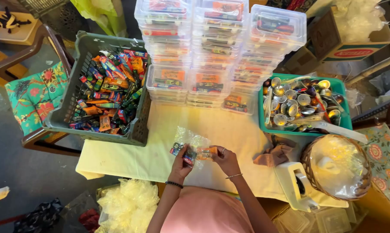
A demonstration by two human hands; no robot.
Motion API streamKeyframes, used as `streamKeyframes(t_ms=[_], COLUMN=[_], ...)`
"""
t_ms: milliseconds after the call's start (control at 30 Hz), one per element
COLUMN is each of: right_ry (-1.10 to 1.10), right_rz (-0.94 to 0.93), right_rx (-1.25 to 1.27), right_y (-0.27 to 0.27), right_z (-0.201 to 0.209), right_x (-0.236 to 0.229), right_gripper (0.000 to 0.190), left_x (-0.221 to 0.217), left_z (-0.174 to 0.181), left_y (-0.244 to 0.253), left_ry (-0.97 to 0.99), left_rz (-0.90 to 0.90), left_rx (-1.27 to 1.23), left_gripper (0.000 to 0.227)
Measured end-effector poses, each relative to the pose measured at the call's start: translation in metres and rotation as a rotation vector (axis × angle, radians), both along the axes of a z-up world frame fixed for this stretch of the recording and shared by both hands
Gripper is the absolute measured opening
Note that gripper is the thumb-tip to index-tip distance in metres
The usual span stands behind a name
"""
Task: The person sorts snack bars from a large crate, places them into small plastic bags, and then transfers the bags into clear plastic containers. The person also handles a bundle of white plastic ties and a spoon during the process.
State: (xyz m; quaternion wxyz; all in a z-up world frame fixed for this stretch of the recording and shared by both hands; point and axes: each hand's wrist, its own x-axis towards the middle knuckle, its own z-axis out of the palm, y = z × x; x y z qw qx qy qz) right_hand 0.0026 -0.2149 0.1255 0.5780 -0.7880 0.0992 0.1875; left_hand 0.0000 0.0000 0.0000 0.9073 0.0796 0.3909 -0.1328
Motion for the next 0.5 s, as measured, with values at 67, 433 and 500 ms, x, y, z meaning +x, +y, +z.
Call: streamKeyframes(t_ms=[67,433,500], right_ry=[-0.015,-0.089,-0.251], right_rz=[-0.044,-0.264,-0.265], right_rx=[0.096,-0.198,-0.303], right_y=[-0.004,0.006,0.008], right_z=[-0.005,0.003,0.012], right_x=[0.002,0.007,0.003], right_gripper=[0.032,0.031,0.027], left_x=[0.004,0.006,0.005], left_z=[-0.002,-0.004,0.004], left_y=[-0.007,-0.047,-0.044], left_ry=[0.002,0.044,0.036], left_rz=[0.003,-0.019,-0.016], left_rx=[-0.022,-0.103,-0.095], left_gripper=[0.02,0.019,0.018])
